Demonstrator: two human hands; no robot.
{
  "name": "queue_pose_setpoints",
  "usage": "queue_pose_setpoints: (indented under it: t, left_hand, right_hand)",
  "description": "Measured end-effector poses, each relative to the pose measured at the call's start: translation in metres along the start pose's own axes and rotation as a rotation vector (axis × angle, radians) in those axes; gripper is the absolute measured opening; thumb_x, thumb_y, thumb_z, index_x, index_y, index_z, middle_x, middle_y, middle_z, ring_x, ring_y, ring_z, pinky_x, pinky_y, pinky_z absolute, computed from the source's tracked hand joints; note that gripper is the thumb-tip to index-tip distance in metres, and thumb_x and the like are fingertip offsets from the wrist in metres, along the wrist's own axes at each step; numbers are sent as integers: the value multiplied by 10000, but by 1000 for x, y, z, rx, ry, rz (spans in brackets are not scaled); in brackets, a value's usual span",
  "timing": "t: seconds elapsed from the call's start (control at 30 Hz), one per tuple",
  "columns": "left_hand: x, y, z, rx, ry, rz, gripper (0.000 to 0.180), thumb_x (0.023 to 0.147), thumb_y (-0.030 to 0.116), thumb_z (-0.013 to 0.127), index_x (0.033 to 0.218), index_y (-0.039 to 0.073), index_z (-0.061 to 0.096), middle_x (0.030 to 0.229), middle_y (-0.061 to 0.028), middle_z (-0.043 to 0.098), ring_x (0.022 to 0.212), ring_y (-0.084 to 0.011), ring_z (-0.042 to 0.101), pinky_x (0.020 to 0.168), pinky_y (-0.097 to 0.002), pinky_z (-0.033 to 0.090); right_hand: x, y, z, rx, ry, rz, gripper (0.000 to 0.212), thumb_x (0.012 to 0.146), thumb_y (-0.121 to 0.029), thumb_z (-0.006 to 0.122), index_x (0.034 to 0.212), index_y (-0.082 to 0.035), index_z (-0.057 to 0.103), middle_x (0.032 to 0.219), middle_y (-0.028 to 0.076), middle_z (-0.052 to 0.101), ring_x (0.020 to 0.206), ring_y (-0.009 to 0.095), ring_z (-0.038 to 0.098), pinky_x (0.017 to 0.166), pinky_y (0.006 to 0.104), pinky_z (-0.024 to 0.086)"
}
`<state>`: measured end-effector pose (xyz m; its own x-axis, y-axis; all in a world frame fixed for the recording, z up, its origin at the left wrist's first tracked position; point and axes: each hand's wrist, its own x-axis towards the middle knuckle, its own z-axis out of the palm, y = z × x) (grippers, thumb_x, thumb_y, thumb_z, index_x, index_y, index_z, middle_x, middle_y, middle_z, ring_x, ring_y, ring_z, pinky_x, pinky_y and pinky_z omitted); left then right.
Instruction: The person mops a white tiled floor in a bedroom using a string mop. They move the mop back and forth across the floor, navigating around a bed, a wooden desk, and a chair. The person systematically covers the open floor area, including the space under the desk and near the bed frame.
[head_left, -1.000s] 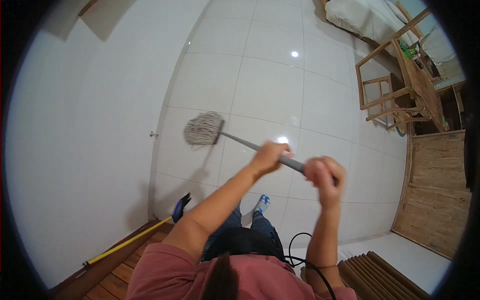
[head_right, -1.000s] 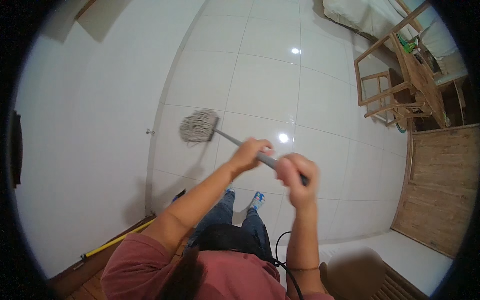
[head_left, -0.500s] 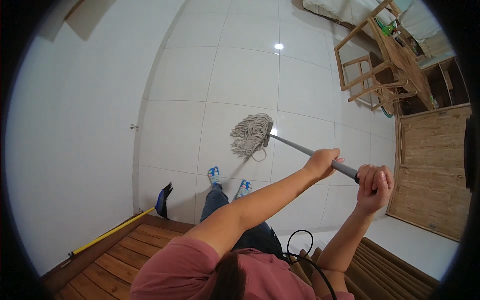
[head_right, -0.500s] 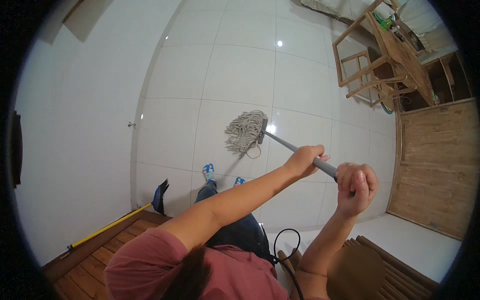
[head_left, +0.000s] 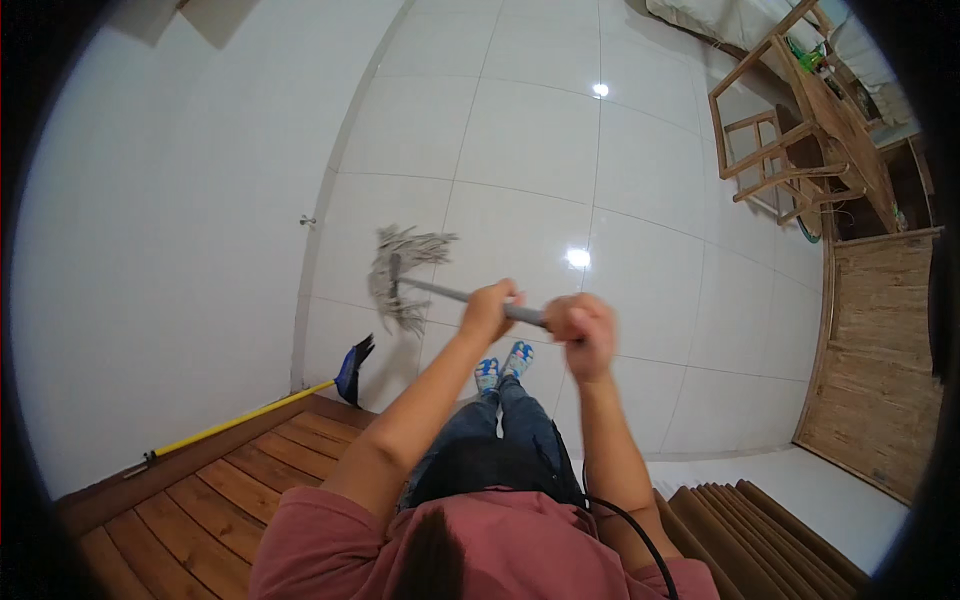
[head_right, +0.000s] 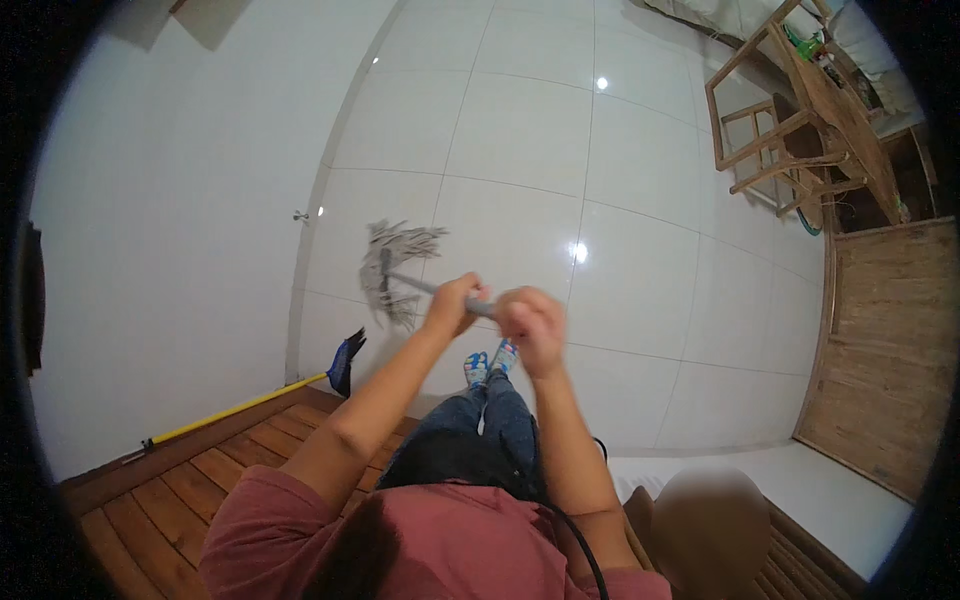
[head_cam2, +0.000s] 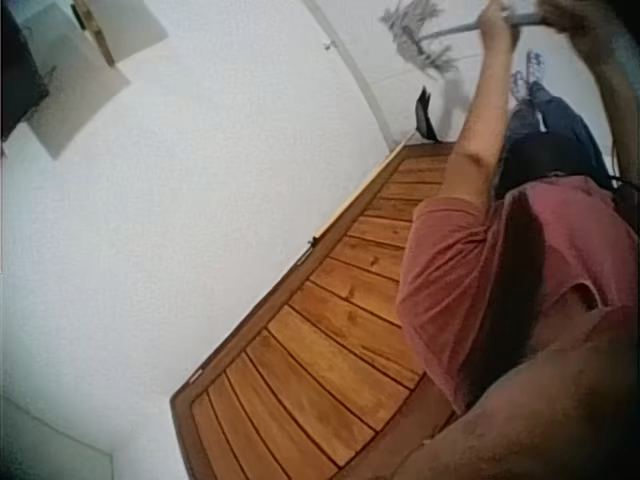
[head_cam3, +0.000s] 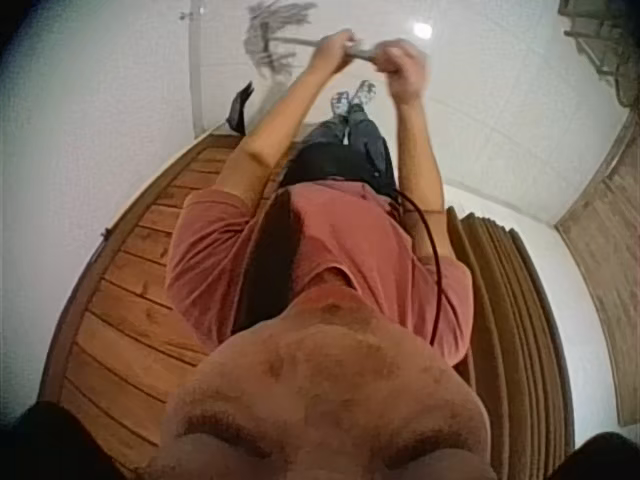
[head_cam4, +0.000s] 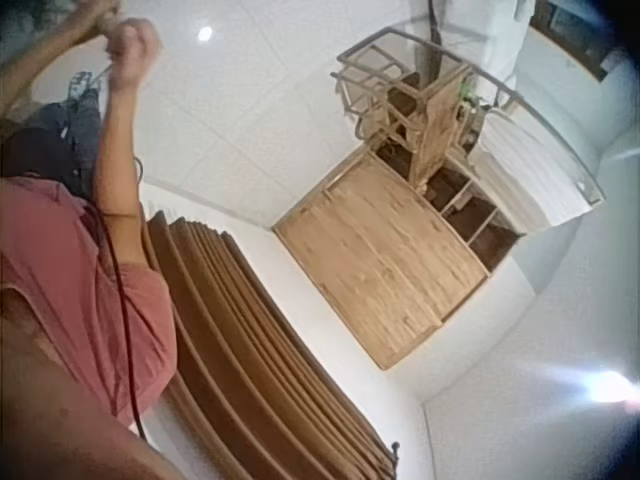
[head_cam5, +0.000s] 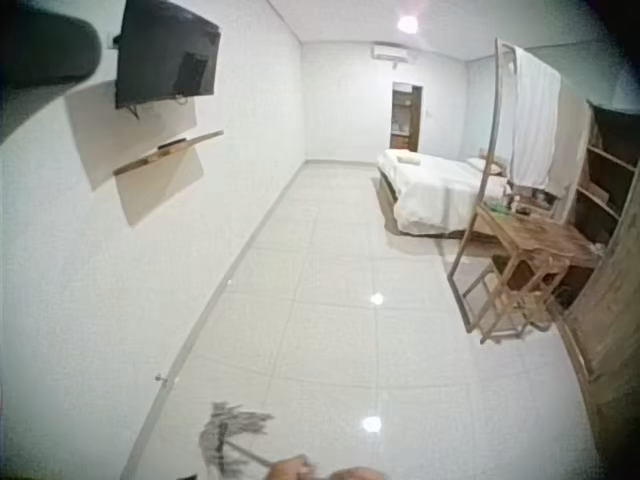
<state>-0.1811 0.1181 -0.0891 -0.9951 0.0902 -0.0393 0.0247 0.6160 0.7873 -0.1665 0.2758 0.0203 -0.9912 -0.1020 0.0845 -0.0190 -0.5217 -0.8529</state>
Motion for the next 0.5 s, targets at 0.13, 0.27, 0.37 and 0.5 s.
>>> queue_pose_setpoints:
  t: [0.13, 0.27, 0.37, 0.5]
  left_hand:
    - [-27, -68, -29, 155, 35, -85, 163, 820, 197, 627, 770, 63, 546, 619, -200, 563, 629, -419, 566, 553, -471, 443]
    - [-36, -55, -25, 170, 22, -118, 159, 827, 206, 625, 788, 66, 563, 629, -195, 574, 650, -411, 582, 564, -470, 452]
    - [-25, -13, 9, 134, -5, -91, 170, 830, 218, 624, 781, 67, 565, 634, -190, 582, 640, -407, 584, 574, -467, 459]
    - [-9, 59, 64, 51, -101, 7, 189, 830, 228, 625, 765, 66, 554, 628, -181, 584, 631, -406, 583, 569, -463, 457]
  right_hand:
    - [-4, 56, 18, -38, -131, 214, 275, 905, -168, 466, 671, -25, 492, 596, 49, 484, 548, 117, 442, 538, 266, 378]
    - [-6, 41, 10, -52, -127, 240, 299, 909, -140, 451, 628, -40, 429, 553, 52, 443, 545, 143, 431, 599, 296, 394]
    - [-10, 4, -20, -92, -109, 150, 300, 913, -135, 465, 634, -26, 472, 564, 46, 475, 516, 105, 435, 482, 248, 341]
    - [-30, -67, -59, -225, 14, 60, 305, 908, -130, 459, 626, -16, 461, 539, 41, 456, 485, 97, 402, 469, 249, 316]
